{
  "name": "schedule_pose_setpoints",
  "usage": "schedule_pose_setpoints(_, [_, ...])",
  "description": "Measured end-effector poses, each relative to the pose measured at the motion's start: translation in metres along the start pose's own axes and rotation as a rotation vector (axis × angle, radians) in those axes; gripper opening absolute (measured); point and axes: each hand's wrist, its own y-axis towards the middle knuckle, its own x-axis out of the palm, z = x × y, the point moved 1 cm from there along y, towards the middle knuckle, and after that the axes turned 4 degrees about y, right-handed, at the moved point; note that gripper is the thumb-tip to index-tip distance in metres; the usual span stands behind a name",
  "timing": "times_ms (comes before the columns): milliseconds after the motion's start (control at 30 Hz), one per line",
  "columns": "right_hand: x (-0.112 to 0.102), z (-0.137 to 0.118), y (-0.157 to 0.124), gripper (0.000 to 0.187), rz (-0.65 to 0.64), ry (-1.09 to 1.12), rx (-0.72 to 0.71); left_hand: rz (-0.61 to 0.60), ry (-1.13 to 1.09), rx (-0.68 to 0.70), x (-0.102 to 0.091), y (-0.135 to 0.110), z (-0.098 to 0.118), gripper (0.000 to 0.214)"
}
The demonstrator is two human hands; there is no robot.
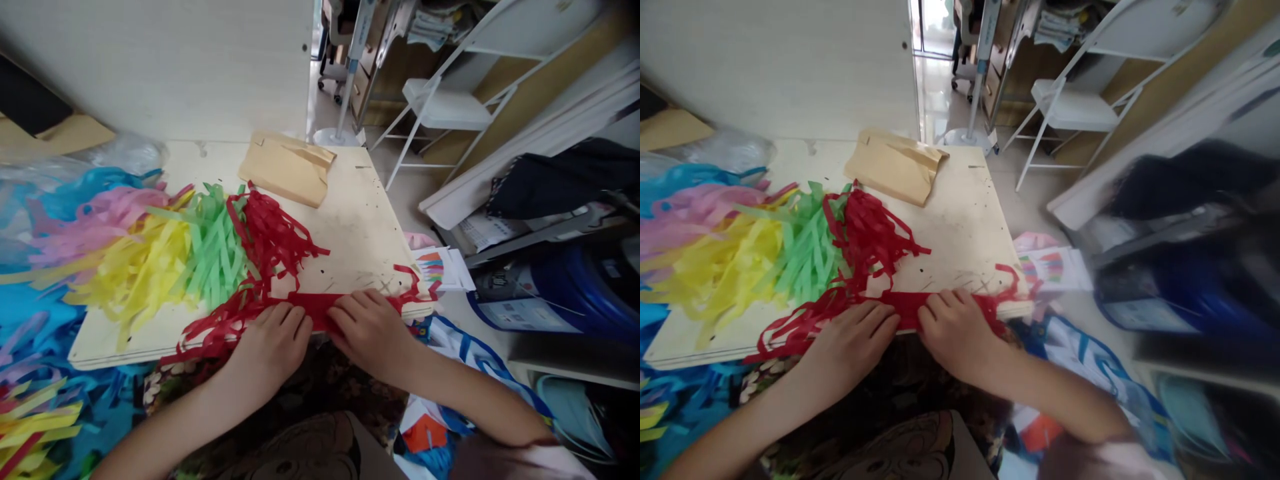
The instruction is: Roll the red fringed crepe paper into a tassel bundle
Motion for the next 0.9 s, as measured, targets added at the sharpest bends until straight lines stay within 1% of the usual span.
schedule_pose_setpoints(100, [0.013,-0.017,0.003,0.017,0.162,-0.055,-0.064,0.221,0.064,0.005,0.003,-0.004,0.008,0.024])
schedule_pose_setpoints(167, [0.018,-0.022,0.0,0.022,0.24,-0.077,-0.074,0.29,0.079,0.002,0.005,-0.007,0.009,0.027])
schedule_pose_setpoints(267, [0.022,-0.021,-0.008,0.023,0.318,-0.113,-0.081,0.303,0.075,0.023,0.007,-0.013,0.009,0.028])
schedule_pose_setpoints(367, [0.026,-0.016,-0.017,0.022,0.396,-0.182,-0.13,0.284,0.063,0.053,0.006,-0.016,0.008,0.027])
schedule_pose_setpoints(433, [0.028,-0.012,-0.021,0.022,0.413,-0.207,-0.154,0.267,0.056,0.05,0.006,-0.015,0.008,0.026])
schedule_pose_setpoints(500, [0.028,-0.008,-0.022,0.022,0.396,-0.181,-0.141,0.251,0.028,0.027,0.006,-0.012,0.007,0.023])
schedule_pose_setpoints(567, [0.023,-0.001,-0.022,0.02,0.354,-0.114,-0.096,0.215,-0.019,-0.031,0.006,-0.007,0.006,0.019])
schedule_pose_setpoints(667, [0.012,0.013,-0.02,0.02,0.24,0.043,-0.006,0.126,-0.052,-0.147,0.006,0.0,0.004,0.018])
schedule_pose_setpoints(733, [0.005,0.022,-0.018,0.023,0.137,0.156,0.051,0.09,-0.026,-0.21,0.006,0.004,0.003,0.021])
schedule_pose_setpoints(800, [0.001,0.03,-0.016,0.026,0.036,0.216,0.102,0.075,0.025,-0.285,0.005,0.008,0.004,0.023])
schedule_pose_setpoints(900, [-0.002,0.036,-0.014,0.026,-0.065,0.183,0.145,0.045,0.119,-0.397,0.005,0.012,0.005,0.023])
